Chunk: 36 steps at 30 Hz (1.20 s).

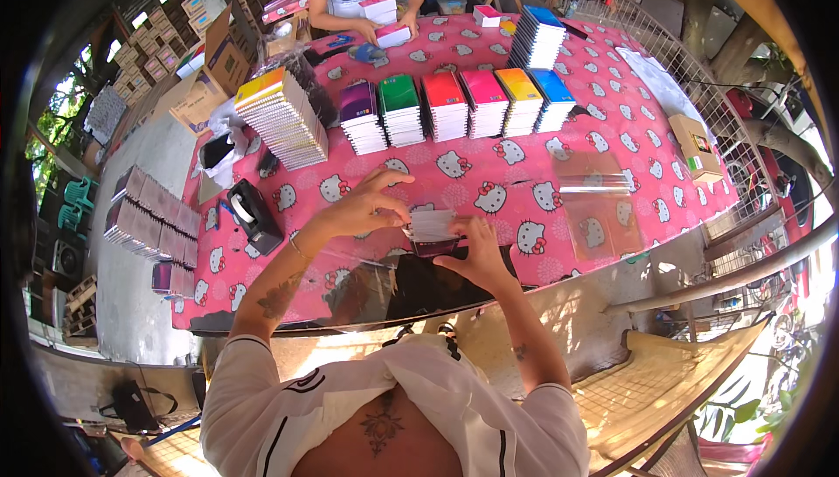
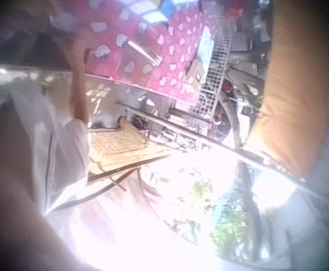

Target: The person places small notebooks into plastic sleeves, seals them with tape from a dispenser, and stacks the packaged notebooks on a table.

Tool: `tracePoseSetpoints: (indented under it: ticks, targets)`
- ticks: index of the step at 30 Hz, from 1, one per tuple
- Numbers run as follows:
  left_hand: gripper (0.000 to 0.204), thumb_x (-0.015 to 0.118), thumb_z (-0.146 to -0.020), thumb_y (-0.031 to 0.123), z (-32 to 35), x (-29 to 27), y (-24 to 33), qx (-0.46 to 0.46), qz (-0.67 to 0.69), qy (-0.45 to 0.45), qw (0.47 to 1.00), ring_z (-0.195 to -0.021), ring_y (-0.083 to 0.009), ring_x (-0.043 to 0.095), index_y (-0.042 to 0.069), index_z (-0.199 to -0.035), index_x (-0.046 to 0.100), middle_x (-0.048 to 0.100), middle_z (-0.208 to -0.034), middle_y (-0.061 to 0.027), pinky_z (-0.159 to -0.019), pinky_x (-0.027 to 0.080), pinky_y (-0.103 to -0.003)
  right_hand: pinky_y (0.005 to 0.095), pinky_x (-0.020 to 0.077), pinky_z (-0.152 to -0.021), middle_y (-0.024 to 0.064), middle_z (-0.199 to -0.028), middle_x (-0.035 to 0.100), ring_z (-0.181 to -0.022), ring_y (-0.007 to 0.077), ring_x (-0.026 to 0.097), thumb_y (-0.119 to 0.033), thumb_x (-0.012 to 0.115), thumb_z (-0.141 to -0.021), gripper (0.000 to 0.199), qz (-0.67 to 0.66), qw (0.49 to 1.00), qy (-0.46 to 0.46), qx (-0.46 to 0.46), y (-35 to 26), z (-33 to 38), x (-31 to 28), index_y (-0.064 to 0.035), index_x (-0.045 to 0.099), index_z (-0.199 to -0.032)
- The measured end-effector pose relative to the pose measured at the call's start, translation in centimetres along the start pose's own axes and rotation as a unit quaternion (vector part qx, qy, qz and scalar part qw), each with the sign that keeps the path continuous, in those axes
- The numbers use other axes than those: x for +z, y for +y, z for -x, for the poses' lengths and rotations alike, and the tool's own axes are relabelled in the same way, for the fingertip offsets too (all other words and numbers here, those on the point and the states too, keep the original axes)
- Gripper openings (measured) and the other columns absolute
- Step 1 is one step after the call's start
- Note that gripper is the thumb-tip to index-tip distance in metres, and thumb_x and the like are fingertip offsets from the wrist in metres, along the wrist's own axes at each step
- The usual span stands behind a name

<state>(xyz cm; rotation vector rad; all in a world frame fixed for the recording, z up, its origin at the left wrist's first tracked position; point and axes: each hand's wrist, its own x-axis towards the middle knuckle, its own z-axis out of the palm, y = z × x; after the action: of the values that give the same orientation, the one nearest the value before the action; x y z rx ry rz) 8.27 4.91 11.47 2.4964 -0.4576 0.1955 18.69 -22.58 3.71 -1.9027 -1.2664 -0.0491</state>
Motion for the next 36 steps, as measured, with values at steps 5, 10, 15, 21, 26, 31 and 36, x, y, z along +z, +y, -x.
tracePoseSetpoints:
  ticks: [5,10,15,21,26,31,36]
  targets:
    - [0.013,0.075,-0.081,0.015,-1.8,0.4,-0.6,0.015,-0.026,0.001,1.000,-0.139,-0.0306,0.037,0.019,-0.093,0.079,0.046,-0.148,-0.0078,-0.118,0.025,-0.046,0.0527,0.0331,-0.108,0.0084,-0.142,0.051,-0.134,0.0307,0.044,-0.037,0.083,-0.074,0.057,0.053,0.989,-0.072,-0.114,0.9,-0.8,0.6,-0.0191,0.066,-0.125]
    - [0.013,0.076,-0.080,0.013,-4.2,4.5,-0.7,0.044,-0.028,0.042,0.998,-0.142,-0.0329,0.033,0.018,-0.092,0.079,0.042,-0.152,-0.0078,-0.116,0.029,-0.048,0.0544,0.0313,-0.111,0.0139,-0.159,0.033,-0.143,0.0354,0.036,-0.037,0.082,-0.075,0.059,0.052,0.989,-0.105,-0.094,1.3,-0.5,0.7,-0.0217,0.067,-0.130]
    - [0.046,0.082,-0.076,0.020,-4.5,8.0,-1.5,-0.043,0.024,0.111,0.993,-0.150,-0.0410,0.018,0.022,-0.120,0.069,0.025,-0.161,-0.0186,-0.119,0.023,-0.053,0.0565,0.0304,-0.111,0.0210,-0.163,0.019,-0.143,0.0392,0.034,-0.035,0.082,-0.075,0.056,0.004,0.995,-0.084,-0.059,1.6,-0.3,1.0,-0.0173,0.068,-0.127]
    - [0.072,0.080,-0.083,0.033,-4.4,9.6,-1.7,-0.154,0.059,0.274,0.947,-0.149,-0.0393,0.023,0.011,-0.143,0.046,0.027,-0.157,-0.0216,-0.118,0.026,-0.050,0.0472,0.0387,-0.106,0.0221,-0.152,0.037,-0.135,0.0319,0.045,-0.032,0.079,-0.083,0.045,-0.234,0.970,-0.015,0.065,2.2,-0.9,1.2,-0.0131,0.069,-0.123]
    - [0.062,0.074,-0.088,0.041,-0.3,10.2,-4.5,-0.301,0.355,0.120,0.877,-0.104,-0.0201,0.059,0.005,-0.136,0.057,0.062,-0.117,-0.0121,-0.084,0.049,-0.035,0.0371,0.0459,-0.097,0.0140,-0.131,0.058,-0.125,0.0190,0.051,-0.023,0.076,-0.088,0.031,-0.476,0.831,-0.099,0.268,5.4,-5.6,2.5,-0.0080,0.068,-0.114]
    - [0.044,0.072,-0.094,0.032,-0.4,10.4,-4.3,-0.220,0.321,0.081,0.918,-0.096,-0.0103,0.057,0.004,-0.127,0.066,0.068,-0.102,-0.0032,-0.079,0.048,-0.031,0.0425,0.0438,-0.104,0.0138,-0.137,0.057,-0.133,0.0248,0.048,-0.020,0.083,-0.080,0.065,-0.316,0.943,-0.109,-0.005,6.5,-5.9,2.7,-0.0070,0.049,-0.134]
    - [0.031,0.074,-0.090,0.024,-0.8,7.9,4.5,-0.074,-0.116,0.223,0.965,-0.112,-0.0252,0.060,0.007,-0.116,0.072,0.064,-0.123,-0.0085,-0.096,0.046,-0.044,0.0475,0.0415,-0.109,0.0181,-0.139,0.055,-0.133,0.0367,0.049,-0.027,0.088,-0.073,0.095,-0.154,0.975,-0.159,-0.004,1.9,-3.5,-1.5,-0.0111,0.034,-0.150]
